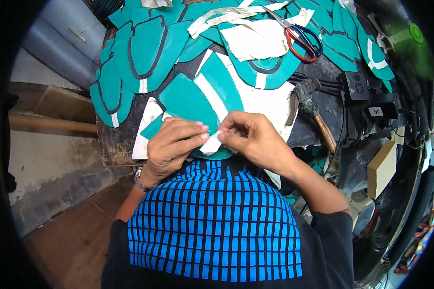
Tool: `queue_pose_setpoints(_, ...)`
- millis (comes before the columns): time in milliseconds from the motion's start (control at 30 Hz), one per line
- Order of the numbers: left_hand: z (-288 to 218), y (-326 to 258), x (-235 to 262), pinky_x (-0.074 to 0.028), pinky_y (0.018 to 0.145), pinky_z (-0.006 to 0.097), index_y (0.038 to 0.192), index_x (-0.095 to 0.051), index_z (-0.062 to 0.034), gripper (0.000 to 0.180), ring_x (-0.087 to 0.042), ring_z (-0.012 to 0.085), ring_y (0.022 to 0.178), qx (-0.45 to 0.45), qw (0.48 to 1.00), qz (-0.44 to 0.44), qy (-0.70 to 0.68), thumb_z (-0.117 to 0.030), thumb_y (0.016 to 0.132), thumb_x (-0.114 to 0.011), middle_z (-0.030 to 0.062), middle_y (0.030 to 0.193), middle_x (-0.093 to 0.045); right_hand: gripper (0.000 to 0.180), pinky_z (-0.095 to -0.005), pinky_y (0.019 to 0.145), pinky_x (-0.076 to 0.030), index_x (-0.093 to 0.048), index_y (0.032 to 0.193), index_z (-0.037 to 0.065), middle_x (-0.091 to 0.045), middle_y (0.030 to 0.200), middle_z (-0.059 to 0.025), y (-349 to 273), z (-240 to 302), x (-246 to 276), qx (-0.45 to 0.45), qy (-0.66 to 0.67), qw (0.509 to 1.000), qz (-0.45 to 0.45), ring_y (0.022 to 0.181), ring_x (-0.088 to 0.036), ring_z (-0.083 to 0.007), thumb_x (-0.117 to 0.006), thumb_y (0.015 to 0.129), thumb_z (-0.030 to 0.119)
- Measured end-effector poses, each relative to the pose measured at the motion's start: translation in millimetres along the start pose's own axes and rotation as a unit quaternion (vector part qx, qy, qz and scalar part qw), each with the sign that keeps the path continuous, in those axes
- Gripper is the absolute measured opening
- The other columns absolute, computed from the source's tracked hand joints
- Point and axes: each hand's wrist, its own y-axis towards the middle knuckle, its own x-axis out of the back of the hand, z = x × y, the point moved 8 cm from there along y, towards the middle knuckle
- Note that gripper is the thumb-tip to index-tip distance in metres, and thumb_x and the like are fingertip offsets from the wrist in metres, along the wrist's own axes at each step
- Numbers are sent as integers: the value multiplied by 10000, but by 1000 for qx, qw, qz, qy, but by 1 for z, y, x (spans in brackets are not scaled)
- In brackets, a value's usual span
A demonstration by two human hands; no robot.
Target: The person assembles green shoe insoles by applying white adhesive strips, pressing them with a hammer, and trimming excess material with scissors. The person repeats this process on multiple insoles, stacking finished pieces on the table.
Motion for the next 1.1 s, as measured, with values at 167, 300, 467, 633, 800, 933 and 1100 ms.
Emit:
queue_pose_setpoints(167, 11, -14, 2, -524, 887, 372, 1042, -736, -17, 289, -689, 291, 1020, 75, 997, 0, 0, 72, 769, -715, 125, 1081, -716, 109, -199, 649, -467, -679, 938, -21, -656, 790, -1, -6, -24, 8, -20, -12, 995, -94, 715, -582, -32, -704, 932, 85)
queue_pose_setpoints(300, 9, -18, 1, -524, 881, 377, 1056, -728, -17, 325, -686, 298, 1029, 73, 997, 4, 27, 72, 744, -719, 136, 1090, -704, 118, -210, 590, -450, -676, 919, -41, -632, 747, -8, -10, -26, 10, 1, -44, 988, -147, 659, -544, -37, -677, 929, 76)
queue_pose_setpoints(467, -2, -19, -7, -504, 909, 429, 1134, -724, -98, 399, -647, 296, 1080, 32, 994, 71, 80, -29, 741, -723, 122, 1132, -653, 110, -194, 587, -426, -675, 936, -30, -647, 756, 8, -11, -26, 8, 31, -93, 979, -181, 664, -550, -22, -702, 929, 77)
queue_pose_setpoints(633, -6, -22, -19, -480, 921, 448, 1198, -692, -185, 375, -584, 288, 1129, 0, 983, 109, 151, -118, 830, -711, 107, 1143, -607, 100, -193, 584, -427, -668, 929, -33, -637, 744, 10, -11, -29, 6, 50, -96, 974, -198, 657, -541, -23, -688, 937, 65)
queue_pose_setpoints(800, -3, -25, -23, -474, 916, 452, 1218, -679, -191, 388, -563, 297, 1143, 2, 980, 124, 157, -113, 839, -705, 108, 1161, -597, 97, -203, 576, -436, -653, 914, -35, -644, 743, -4, -12, -23, 7, 83, -143, 965, -204, 652, -549, -29, -679, 936, 56)
queue_pose_setpoints(933, -2, -25, -24, -460, 930, 444, 1235, -711, -210, 501, -558, 287, 1114, -5, 978, 128, 167, -107, 744, -716, 98, 1162, -587, 88, -310, 595, -508, -617, 935, -22, -648, 737, -133, -15, -7, -3, 143, -274, 928, -209, 655, -645, -205, -669, 909, 45)
queue_pose_setpoints(1100, -3, -23, -23, -455, 937, 438, 1229, -707, -183, 498, -558, 285, 1113, 15, 978, 137, 156, -80, 742, -711, 99, 1167, -590, 139, -425, 600, -531, -585, 1008, 21, -658, 778, -182, -28, 11, 9, 143, -383, 879, -246, 682, -692, -340, -662, 893, 40)
